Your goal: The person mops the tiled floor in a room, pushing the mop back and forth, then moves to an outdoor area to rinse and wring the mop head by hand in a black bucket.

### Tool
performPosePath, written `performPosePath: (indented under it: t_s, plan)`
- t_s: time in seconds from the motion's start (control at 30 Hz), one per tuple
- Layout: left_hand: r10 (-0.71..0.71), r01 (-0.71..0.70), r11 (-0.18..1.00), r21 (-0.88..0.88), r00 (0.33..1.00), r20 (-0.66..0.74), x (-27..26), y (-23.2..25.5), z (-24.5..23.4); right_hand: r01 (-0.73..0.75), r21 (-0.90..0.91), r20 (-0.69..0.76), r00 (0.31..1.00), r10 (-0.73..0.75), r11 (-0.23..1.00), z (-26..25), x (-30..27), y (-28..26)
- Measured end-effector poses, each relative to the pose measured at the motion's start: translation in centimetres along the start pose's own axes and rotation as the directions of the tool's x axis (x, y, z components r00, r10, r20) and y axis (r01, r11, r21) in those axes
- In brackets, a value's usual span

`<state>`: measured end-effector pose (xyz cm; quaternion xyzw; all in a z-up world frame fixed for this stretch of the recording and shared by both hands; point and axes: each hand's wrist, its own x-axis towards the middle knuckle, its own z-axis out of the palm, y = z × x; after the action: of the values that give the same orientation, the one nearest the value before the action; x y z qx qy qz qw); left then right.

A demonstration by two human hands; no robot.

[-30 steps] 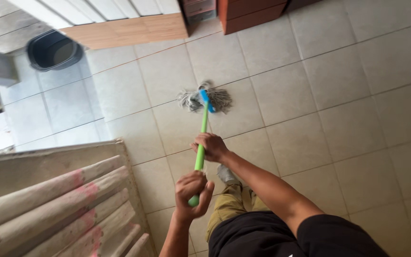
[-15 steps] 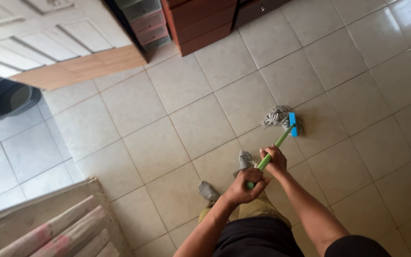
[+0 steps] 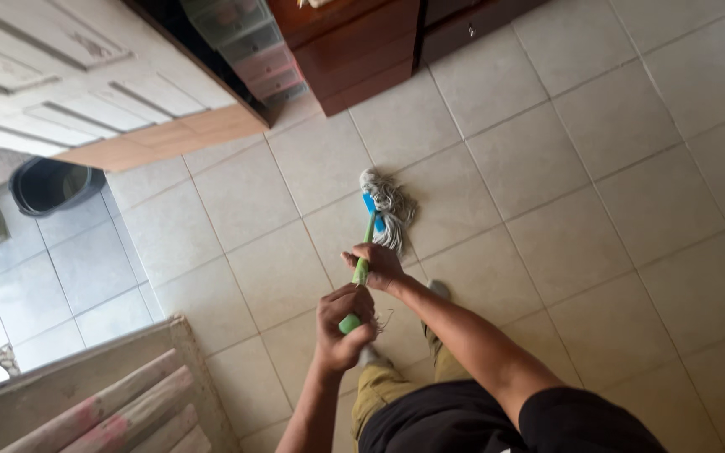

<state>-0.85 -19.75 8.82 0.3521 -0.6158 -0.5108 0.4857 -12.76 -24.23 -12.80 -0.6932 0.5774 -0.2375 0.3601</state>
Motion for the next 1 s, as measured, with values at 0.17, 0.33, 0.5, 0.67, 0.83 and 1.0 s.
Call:
performPosePath:
  t_s: [0.17,0.33,0.5,0.67,0.83,1.0]
  plan:
    - [0.126,-0.092,0.976,-0.199,0.977,0.17,3.1,1.5,3.9,-0.03,-0.051,0.09,0.995,0.035,0.998,-8.0,-1.4,2.3]
    - [0.085,-0.003,0.972,-0.236,0.936,0.34,6.5,-2.2,11.8,-0.219,-0.066,-0.098,0.972,0.212,0.973,-16.3,-5.9,10.6]
    - [-0.066,0.15,0.952,-0.267,0.952,0.299,9.5,-8.7,18.7,-0.407,-0.164,-0.247,0.899,0.362,0.899,-19.0,-6.1,21.0]
    - [-0.025,0.036,0.968,-0.247,0.999,0.048,8.9,-9.9,15.6,-0.285,-0.17,-0.268,0.935,0.234,0.943,-16.7,-1.6,20.9]
    - [-0.103,0.102,0.995,-0.013,0.976,-0.19,6.4,-2.8,10.0,-0.089,0.038,-0.063,0.994,0.091,0.995,-12.0,1.6,11.0]
    - [0.166,-0.115,0.964,0.241,0.965,-0.203,9.0,-0.3,8.4,-0.033,0.165,0.149,0.989,0.008,0.986,-8.4,6.5,5.1]
